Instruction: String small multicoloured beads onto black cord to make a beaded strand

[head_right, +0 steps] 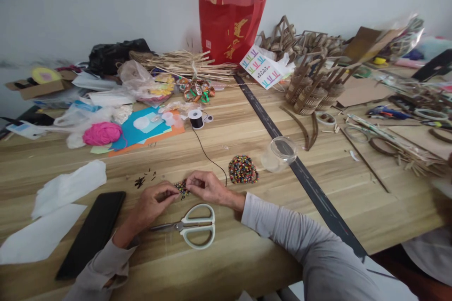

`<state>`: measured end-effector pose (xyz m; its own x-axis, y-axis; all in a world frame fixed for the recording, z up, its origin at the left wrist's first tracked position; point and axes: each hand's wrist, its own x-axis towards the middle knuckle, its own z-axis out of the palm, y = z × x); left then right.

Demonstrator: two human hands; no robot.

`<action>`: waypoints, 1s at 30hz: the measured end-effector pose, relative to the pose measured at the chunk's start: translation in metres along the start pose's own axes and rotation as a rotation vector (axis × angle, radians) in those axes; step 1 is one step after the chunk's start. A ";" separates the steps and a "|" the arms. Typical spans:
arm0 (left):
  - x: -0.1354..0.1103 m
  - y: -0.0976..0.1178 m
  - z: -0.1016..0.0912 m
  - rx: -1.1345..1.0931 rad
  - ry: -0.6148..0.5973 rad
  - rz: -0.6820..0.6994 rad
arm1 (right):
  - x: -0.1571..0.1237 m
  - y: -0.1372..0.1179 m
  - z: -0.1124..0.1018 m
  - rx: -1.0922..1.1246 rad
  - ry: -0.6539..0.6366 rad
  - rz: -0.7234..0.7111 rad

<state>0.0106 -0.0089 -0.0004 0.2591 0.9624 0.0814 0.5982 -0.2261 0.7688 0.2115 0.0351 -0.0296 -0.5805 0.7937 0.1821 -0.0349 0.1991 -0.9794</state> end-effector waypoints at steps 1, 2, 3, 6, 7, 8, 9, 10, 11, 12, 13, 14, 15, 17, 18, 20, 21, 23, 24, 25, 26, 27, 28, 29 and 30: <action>0.000 0.000 0.001 -0.048 0.018 -0.029 | -0.001 -0.001 0.000 -0.019 -0.012 -0.013; 0.000 -0.001 0.001 -0.103 0.030 -0.059 | -0.001 -0.002 0.001 -0.040 -0.024 -0.026; 0.001 -0.003 0.002 -0.165 0.040 -0.091 | -0.002 -0.003 0.001 -0.062 -0.034 -0.038; 0.003 -0.008 0.006 -0.343 0.065 -0.149 | -0.003 -0.002 0.001 -0.111 -0.061 -0.071; 0.003 -0.010 0.007 -0.382 0.070 -0.155 | -0.003 -0.001 0.002 -0.122 -0.069 -0.082; 0.004 -0.011 0.008 -0.411 0.077 -0.159 | -0.003 0.000 0.002 -0.131 -0.076 -0.093; 0.005 -0.012 0.008 -0.431 0.080 -0.162 | -0.003 0.000 0.002 -0.137 -0.081 -0.104; 0.005 -0.012 0.008 -0.444 0.079 -0.165 | -0.003 0.001 0.002 -0.138 -0.083 -0.114; 0.005 -0.011 0.008 -0.454 0.077 -0.171 | -0.003 0.001 0.002 -0.137 -0.084 -0.123; 0.006 -0.011 0.008 -0.459 0.072 -0.176 | -0.003 0.001 0.002 -0.134 -0.083 -0.130; 0.006 -0.010 0.008 -0.464 0.068 -0.181 | -0.003 0.000 0.002 -0.130 -0.082 -0.135; 0.006 -0.009 0.008 -0.467 0.064 -0.184 | -0.003 0.000 0.002 -0.125 -0.082 -0.136; 0.006 -0.009 0.008 -0.472 0.060 -0.182 | -0.003 0.000 0.002 -0.123 -0.084 -0.135; 0.006 -0.009 0.009 -0.489 0.059 -0.165 | -0.003 0.000 0.002 -0.127 -0.087 -0.131; 0.006 -0.009 0.010 -0.498 0.060 -0.156 | -0.003 0.000 0.002 -0.132 -0.090 -0.128; 0.006 -0.009 0.010 -0.514 0.061 -0.145 | -0.003 0.000 0.002 -0.142 -0.093 -0.127; 0.006 -0.009 0.011 -0.520 0.061 -0.145 | -0.003 0.000 0.002 -0.145 -0.094 -0.131; 0.006 -0.009 0.011 -0.530 0.059 -0.151 | -0.003 0.000 0.002 -0.143 -0.093 -0.146; 0.006 -0.009 0.011 -0.535 0.059 -0.155 | -0.003 0.000 0.002 -0.142 -0.093 -0.155; 0.006 -0.009 0.011 -0.537 0.059 -0.158 | -0.003 -0.001 0.002 -0.141 -0.094 -0.163; 0.006 -0.009 0.011 -0.536 0.061 -0.159 | -0.003 -0.001 0.002 -0.140 -0.095 -0.171; 0.006 -0.009 0.011 -0.534 0.064 -0.159 | -0.003 -0.002 0.002 -0.139 -0.097 -0.175; 0.006 -0.009 0.011 -0.530 0.065 -0.159 | -0.003 -0.002 0.002 -0.140 -0.100 -0.174; 0.005 -0.008 0.011 -0.523 0.062 -0.162 | -0.003 -0.002 0.002 -0.142 -0.101 -0.170; 0.005 -0.008 0.011 -0.517 0.058 -0.169 | -0.003 -0.003 0.002 -0.143 -0.103 -0.164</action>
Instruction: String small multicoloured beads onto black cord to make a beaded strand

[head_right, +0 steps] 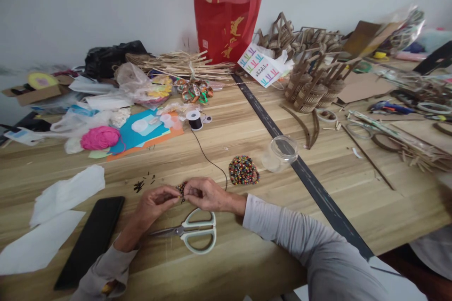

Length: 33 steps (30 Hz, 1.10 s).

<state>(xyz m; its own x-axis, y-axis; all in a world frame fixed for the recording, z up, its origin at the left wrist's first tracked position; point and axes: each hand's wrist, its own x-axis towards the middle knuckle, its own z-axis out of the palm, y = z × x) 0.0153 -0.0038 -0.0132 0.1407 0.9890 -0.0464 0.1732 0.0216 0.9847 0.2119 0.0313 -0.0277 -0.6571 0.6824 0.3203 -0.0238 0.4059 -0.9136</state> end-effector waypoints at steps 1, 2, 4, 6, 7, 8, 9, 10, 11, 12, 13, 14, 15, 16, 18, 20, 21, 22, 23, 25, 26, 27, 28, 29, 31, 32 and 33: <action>0.000 0.000 0.000 0.004 -0.001 -0.010 | 0.000 0.000 0.000 -0.001 -0.003 0.005; 0.000 0.001 0.000 0.007 -0.002 -0.023 | 0.000 0.000 0.000 -0.002 -0.004 0.008; -0.001 0.002 0.000 0.005 -0.002 -0.046 | 0.000 0.000 0.000 -0.003 -0.003 0.004; -0.001 0.003 0.000 0.002 -0.004 -0.057 | 0.000 0.001 0.000 -0.002 0.002 -0.003; -0.001 0.003 0.000 0.005 -0.008 -0.061 | 0.000 0.001 0.000 -0.004 0.002 -0.004; -0.001 0.004 0.000 0.011 -0.010 -0.064 | 0.000 0.001 0.000 -0.008 0.001 -0.003; -0.001 0.004 0.000 0.016 -0.012 -0.064 | 0.000 0.000 0.000 -0.011 0.000 -0.001; -0.001 0.004 0.000 0.020 -0.012 -0.062 | 0.000 0.000 0.000 -0.015 -0.001 0.002; -0.001 0.004 0.000 0.023 -0.011 -0.058 | 0.000 0.000 0.000 -0.018 -0.003 0.006; -0.001 0.003 0.000 0.026 -0.008 -0.052 | 0.000 0.000 0.000 -0.018 -0.004 0.007; -0.001 0.002 0.000 0.031 -0.005 -0.046 | 0.000 0.000 0.000 -0.019 -0.003 0.007; -0.001 0.001 0.000 0.037 -0.004 -0.043 | 0.000 0.000 0.000 -0.021 -0.002 0.006; -0.001 0.000 0.000 0.044 -0.003 -0.040 | 0.000 0.000 0.000 -0.024 -0.001 0.005; -0.001 0.000 0.000 0.050 -0.001 -0.039 | 0.000 -0.001 0.000 -0.027 0.000 0.003; -0.001 0.000 -0.001 0.057 -0.003 -0.044 | 0.001 -0.001 -0.001 -0.032 0.000 -0.004; -0.001 0.001 -0.001 0.057 -0.011 -0.054 | 0.001 -0.001 -0.001 -0.031 -0.004 -0.013; -0.001 0.002 0.000 0.057 -0.016 -0.057 | 0.001 -0.001 -0.001 -0.031 -0.005 -0.017; -0.001 0.003 0.000 0.055 -0.019 -0.057 | 0.001 -0.001 -0.001 -0.029 -0.004 -0.018; -0.001 0.004 0.000 0.054 -0.020 -0.055 | 0.000 -0.001 0.000 -0.027 -0.003 -0.016; -0.001 0.005 0.000 0.055 -0.022 -0.052 | 0.000 -0.001 0.000 -0.024 0.002 -0.007; -0.001 0.005 0.001 0.058 -0.021 -0.052 | 0.000 -0.001 0.000 -0.023 0.005 -0.001; -0.001 0.006 0.001 0.063 -0.021 -0.054 | 0.001 -0.001 0.000 -0.025 0.007 0.002; -0.001 0.006 0.001 0.068 -0.022 -0.056 | 0.001 -0.001 0.000 -0.027 0.007 0.004; -0.001 0.006 0.001 0.071 -0.020 -0.056 | 0.001 -0.001 0.000 -0.030 0.007 0.004; -0.001 0.005 0.001 0.071 -0.015 -0.052 | 0.001 -0.002 0.000 -0.028 0.004 0.006; -0.001 0.005 0.001 0.072 -0.012 -0.050 | 0.001 -0.002 0.000 -0.025 0.001 0.010; -0.001 0.004 0.000 0.076 -0.008 -0.049 | 0.001 -0.002 0.000 -0.022 -0.001 0.013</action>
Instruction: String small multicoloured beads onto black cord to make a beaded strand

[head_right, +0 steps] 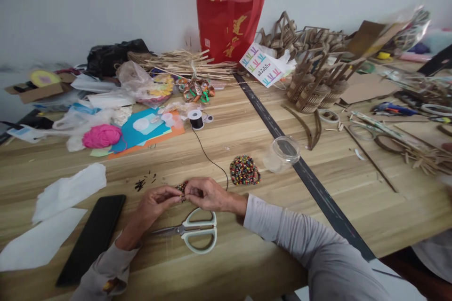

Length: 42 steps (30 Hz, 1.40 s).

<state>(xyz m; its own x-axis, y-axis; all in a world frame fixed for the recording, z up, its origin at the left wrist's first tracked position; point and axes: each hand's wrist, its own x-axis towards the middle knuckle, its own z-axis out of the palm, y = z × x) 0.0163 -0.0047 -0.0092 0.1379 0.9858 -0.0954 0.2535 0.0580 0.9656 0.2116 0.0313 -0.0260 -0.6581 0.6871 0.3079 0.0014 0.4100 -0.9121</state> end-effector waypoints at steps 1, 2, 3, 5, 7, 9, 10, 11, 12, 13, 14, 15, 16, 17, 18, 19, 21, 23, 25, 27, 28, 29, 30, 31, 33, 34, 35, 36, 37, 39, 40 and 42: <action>0.000 -0.001 0.000 0.006 0.002 0.000 | 0.000 0.000 0.000 0.001 -0.001 0.003; 0.000 -0.001 0.000 0.012 0.004 0.000 | 0.000 0.000 0.000 -0.001 0.000 0.003; 0.000 -0.002 0.000 0.015 0.007 0.000 | 0.000 0.000 0.000 -0.004 0.004 0.000; 0.000 -0.002 0.000 0.003 0.013 0.001 | -0.001 0.000 0.000 -0.004 0.015 -0.010; 0.000 -0.002 0.000 -0.009 0.017 0.005 | -0.001 0.001 0.000 0.001 0.019 -0.011; 0.000 -0.002 0.000 -0.003 0.012 0.010 | -0.001 0.001 0.000 0.000 0.016 -0.003; 0.000 -0.001 0.000 0.005 0.008 0.012 | -0.001 0.001 0.000 -0.003 0.012 0.001; 0.000 -0.001 -0.001 0.013 0.006 0.013 | -0.001 0.001 0.000 -0.005 0.008 0.005; 0.000 0.000 -0.001 0.017 0.005 0.014 | -0.001 0.001 0.000 -0.006 0.006 0.006; 0.000 0.000 -0.001 0.018 0.004 0.013 | 0.000 0.001 0.000 -0.006 0.007 0.006; 0.000 0.000 -0.001 0.017 0.003 0.011 | 0.000 0.001 0.000 -0.004 0.008 0.005; 0.000 0.000 -0.001 0.016 0.001 0.008 | 0.000 0.000 0.000 -0.001 0.011 0.002; 0.000 0.000 -0.001 0.014 -0.001 0.006 | 0.000 0.000 0.000 0.001 0.013 0.000; 0.000 -0.001 0.000 0.012 -0.005 0.006 | 0.000 0.000 0.000 0.001 0.013 -0.002; 0.000 -0.001 0.000 0.011 -0.008 0.006 | 0.000 0.000 0.000 0.000 0.013 -0.002; 0.000 -0.002 0.000 0.011 -0.011 0.006 | 0.000 0.000 0.000 -0.004 0.011 0.000; 0.000 -0.004 0.000 0.012 -0.012 0.009 | 0.000 0.000 0.000 -0.012 0.009 0.006; 0.000 -0.006 0.000 0.012 -0.006 0.014 | 0.000 0.000 0.000 -0.018 0.010 0.008; 0.000 -0.007 0.000 0.008 0.004 0.016 | 0.000 0.000 0.000 -0.019 0.006 0.006; 0.000 -0.007 -0.001 -0.004 0.009 0.013 | 0.000 0.000 -0.001 -0.019 0.002 0.002; 0.000 -0.007 -0.001 -0.010 0.007 0.008 | 0.000 0.000 0.000 -0.019 0.002 0.001; 0.000 -0.007 -0.001 -0.017 0.003 0.003 | 0.000 0.001 0.000 -0.019 0.002 0.001; 0.000 -0.007 -0.001 -0.023 0.000 0.001 | 0.000 0.001 0.000 -0.019 0.002 0.002; 0.000 -0.007 -0.001 -0.028 0.000 0.001 | 0.000 0.001 0.000 -0.018 0.003 0.005; 0.000 -0.007 -0.001 -0.028 0.000 0.001 | 0.000 0.001 0.000 -0.014 0.003 0.008; 0.000 -0.006 -0.001 -0.024 0.001 0.001 | 0.000 0.001 0.000 -0.012 0.003 0.008; 0.000 -0.006 -0.001 -0.017 0.002 0.002 | 0.000 0.001 0.000 -0.011 0.004 0.004; 0.000 -0.006 -0.001 -0.009 0.002 0.001 | 0.000 0.000 0.000 -0.011 0.008 -0.002; 0.000 -0.005 -0.001 -0.003 0.002 0.002 | 0.000 0.000 0.000 -0.011 0.010 -0.009; 0.000 -0.004 0.000 -0.005 0.005 0.007 | 0.000 -0.001 0.000 -0.009 0.017 -0.023; 0.000 -0.004 0.000 -0.008 0.006 0.008 | 0.001 -0.001 0.000 -0.008 0.019 -0.028; 0.000 -0.004 0.000 -0.024 0.006 0.007 | 0.001 -0.001 0.000 -0.006 0.019 -0.036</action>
<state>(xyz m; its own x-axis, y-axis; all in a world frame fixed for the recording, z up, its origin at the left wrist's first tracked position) 0.0158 -0.0053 -0.0129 0.1340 0.9871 -0.0878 0.2299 0.0552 0.9716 0.2111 0.0316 -0.0248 -0.6435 0.6831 0.3455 -0.0171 0.4383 -0.8987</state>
